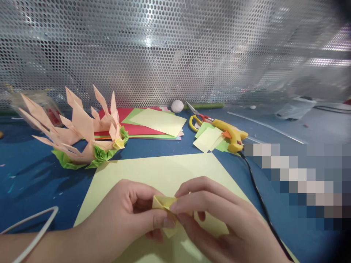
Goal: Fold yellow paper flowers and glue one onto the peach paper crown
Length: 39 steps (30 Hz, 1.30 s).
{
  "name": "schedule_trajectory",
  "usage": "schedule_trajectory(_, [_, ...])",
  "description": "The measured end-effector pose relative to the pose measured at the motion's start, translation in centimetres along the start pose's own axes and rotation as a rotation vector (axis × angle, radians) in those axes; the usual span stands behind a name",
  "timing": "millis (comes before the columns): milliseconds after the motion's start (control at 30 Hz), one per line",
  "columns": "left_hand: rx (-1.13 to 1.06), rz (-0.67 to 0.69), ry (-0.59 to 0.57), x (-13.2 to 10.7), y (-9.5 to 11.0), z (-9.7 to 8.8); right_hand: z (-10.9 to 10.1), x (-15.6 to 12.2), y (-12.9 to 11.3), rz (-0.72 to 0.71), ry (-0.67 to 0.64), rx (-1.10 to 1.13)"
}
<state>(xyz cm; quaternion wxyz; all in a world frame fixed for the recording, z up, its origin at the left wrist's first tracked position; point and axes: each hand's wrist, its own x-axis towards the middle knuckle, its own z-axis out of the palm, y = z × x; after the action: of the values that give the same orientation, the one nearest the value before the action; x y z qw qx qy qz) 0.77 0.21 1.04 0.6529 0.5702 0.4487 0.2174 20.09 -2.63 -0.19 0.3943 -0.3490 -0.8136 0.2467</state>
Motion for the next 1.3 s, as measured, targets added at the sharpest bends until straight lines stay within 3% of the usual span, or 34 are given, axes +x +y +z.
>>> schedule_trajectory(400, [-0.204,0.007,-0.065,0.3,0.0,-0.3,-0.3,-0.2,0.6,0.027,-0.046,-0.050])
schedule_trajectory(567, [-0.247,0.040,-0.034,0.4,-0.3,-0.4,-0.5,-0.2,0.5,0.017,-0.067,-0.018])
schedule_trajectory(667, [-0.266,0.044,-0.044,0.4,-0.6,-0.4,-0.2,-0.3,0.4,0.045,-0.008,0.007])
schedule_trajectory(800, [-0.163,0.041,-0.007,0.3,-0.7,-0.3,0.7,-0.4,0.4,0.215,0.152,0.027])
schedule_trajectory(1000, [-0.066,0.005,0.026,0.1,-0.5,-0.1,0.3,0.4,-0.1,0.298,-0.018,0.020])
schedule_trajectory(1300, [-0.044,-0.014,0.062,-0.1,-0.9,0.0,0.2,0.3,-0.2,0.263,-0.013,0.079])
